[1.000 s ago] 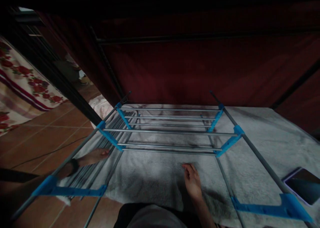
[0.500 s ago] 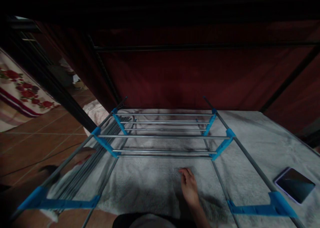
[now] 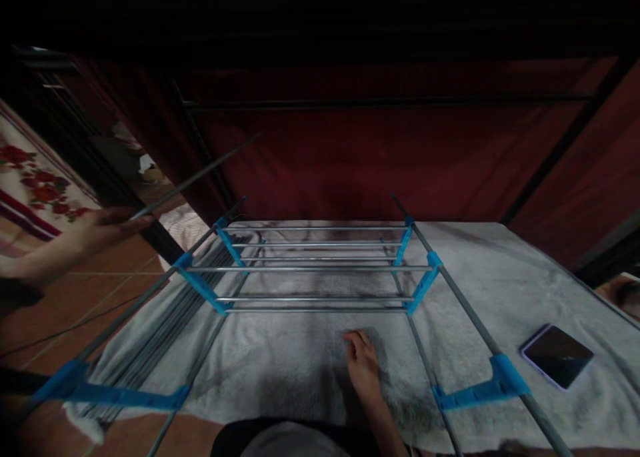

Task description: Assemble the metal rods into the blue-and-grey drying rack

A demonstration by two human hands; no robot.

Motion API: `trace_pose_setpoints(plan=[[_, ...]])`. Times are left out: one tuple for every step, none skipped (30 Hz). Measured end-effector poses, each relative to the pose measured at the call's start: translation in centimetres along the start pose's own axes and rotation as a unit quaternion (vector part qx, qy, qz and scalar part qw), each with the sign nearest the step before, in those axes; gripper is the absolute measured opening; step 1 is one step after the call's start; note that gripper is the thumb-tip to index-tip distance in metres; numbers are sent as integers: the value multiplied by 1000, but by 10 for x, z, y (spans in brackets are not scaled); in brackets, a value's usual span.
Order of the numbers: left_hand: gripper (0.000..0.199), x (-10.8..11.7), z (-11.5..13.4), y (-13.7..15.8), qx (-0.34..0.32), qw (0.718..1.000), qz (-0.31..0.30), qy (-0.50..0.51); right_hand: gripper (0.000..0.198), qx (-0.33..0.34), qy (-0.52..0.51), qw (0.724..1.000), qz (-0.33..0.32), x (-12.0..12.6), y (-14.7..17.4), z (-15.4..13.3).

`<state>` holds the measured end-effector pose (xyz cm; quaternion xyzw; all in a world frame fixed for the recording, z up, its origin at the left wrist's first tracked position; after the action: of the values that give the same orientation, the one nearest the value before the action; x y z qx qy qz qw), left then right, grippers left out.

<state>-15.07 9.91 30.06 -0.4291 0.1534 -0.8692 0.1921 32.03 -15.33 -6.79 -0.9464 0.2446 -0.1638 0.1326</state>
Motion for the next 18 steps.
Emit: trace_pose_setpoints(plan=[[79, -3, 9, -15, -10, 998, -52, -42, 25, 0, 0, 1000, -2, 0, 0, -1], [80, -7, 23, -27, -40, 994, -87, -54, 26, -1, -1, 1000, -6, 0, 0, -2], [79, -12, 40, -35, -77, 989, -108, -66, 26, -2, -1, 1000, -10, -1, 0, -3], [80, -17, 59, -39, -117, 985, -104, -79, 26, -3, -2, 1000, -14, -1, 0, -4], [80, -24, 82, -39, -163, 976, -111, -97, 27, -2, -3, 1000, -16, -1, 0, -4], [80, -33, 105, -36, -208, 963, -131, -115, 27, -1, -4, 1000, -16, -1, 0, -4], [81, -42, 128, -29, -239, 951, -147, -127, 28, 1, -5, 1000, -16, -1, -1, -4], [80, -50, 151, -20, -270, 939, -160, -138, 28, 5, -6, 1000, -16, 0, -1, -4], [77, -55, 173, -9, -296, 932, -149, -146, 28, 8, -7, 1000, -18, 0, -1, -3], [71, -59, 193, 3, -315, 928, -133, -150, 28, 12, -8, 1000, -20, 0, -1, -3], [62, -62, 210, 17, -329, 926, -112, -145, 28, 14, -9, 1000, -22, 0, -2, -2], [51, -63, 225, 33, -337, 928, -86, -132, 28, 15, -10, 1000, -20, 0, -2, -2], [41, -66, 237, 51, -347, 928, -78, -112, 29, 17, -10, 1000, -18, 0, -2, -1], [35, -68, 244, 70, -344, 931, -80, -89, 28, 18, -10, 1000, -15, 0, -2, 0], [33, -71, 248, 88, -335, 936, -81, -69, 28, 19, -11, 1000, -13, 0, -1, 0], [32, -74, 249, 107, -335, 936, -95, -55, 28, 20, -12, 1000, -12, -1, -1, 1], [34, -80, 248, 126, -347, 927, -130, -55, 27, 22, -14, 1000, -10, -2, 0, 1], [39, -85, 243, 144, -354, 922, -151, -55, 27, 24, -17, 1000, -6, -3, 0, 2]])
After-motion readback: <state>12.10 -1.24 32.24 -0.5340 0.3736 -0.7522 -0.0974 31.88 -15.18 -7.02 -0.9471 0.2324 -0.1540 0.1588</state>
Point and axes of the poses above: each hand's wrist, its own y-axis away from the middle knuckle, its own x-axis out of the back of the hand, z = x × y, the point moved 4 cm from there along -y, towards the middle knuckle, and after that the axes turned 12 degrees about -y, right-handed, at the moved point
